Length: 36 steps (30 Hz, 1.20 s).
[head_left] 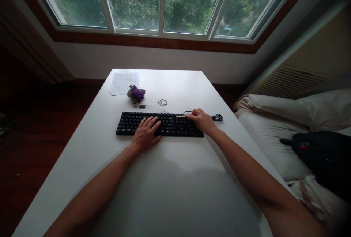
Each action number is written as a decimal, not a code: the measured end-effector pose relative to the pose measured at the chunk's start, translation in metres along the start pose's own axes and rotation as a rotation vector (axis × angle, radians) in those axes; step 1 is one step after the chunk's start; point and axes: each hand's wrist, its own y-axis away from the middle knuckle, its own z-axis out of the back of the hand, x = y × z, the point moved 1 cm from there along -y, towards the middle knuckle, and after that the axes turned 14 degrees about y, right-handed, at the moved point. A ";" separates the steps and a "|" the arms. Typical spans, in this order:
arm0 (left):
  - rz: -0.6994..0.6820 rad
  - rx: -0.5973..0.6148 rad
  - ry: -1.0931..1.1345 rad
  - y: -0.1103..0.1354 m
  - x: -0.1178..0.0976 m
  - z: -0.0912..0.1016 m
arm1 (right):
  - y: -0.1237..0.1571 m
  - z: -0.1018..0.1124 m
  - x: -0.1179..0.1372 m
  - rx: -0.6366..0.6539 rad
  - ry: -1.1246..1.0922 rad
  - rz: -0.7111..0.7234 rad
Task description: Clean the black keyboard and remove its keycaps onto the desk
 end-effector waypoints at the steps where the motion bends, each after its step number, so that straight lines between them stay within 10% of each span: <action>1: 0.001 -0.003 -0.002 0.000 -0.001 0.000 | 0.007 -0.002 -0.008 0.005 0.002 -0.023; 10: -0.088 0.066 -0.016 -0.028 -0.035 -0.024 | -0.001 0.001 0.006 0.004 -0.041 -0.018; 18: -0.101 0.058 -0.058 -0.036 -0.053 -0.036 | 0.037 -0.033 -0.058 -0.166 -0.084 -0.110; 36: -0.105 0.051 -0.074 -0.038 -0.053 -0.040 | 0.067 -0.062 -0.093 -0.225 -0.201 -0.180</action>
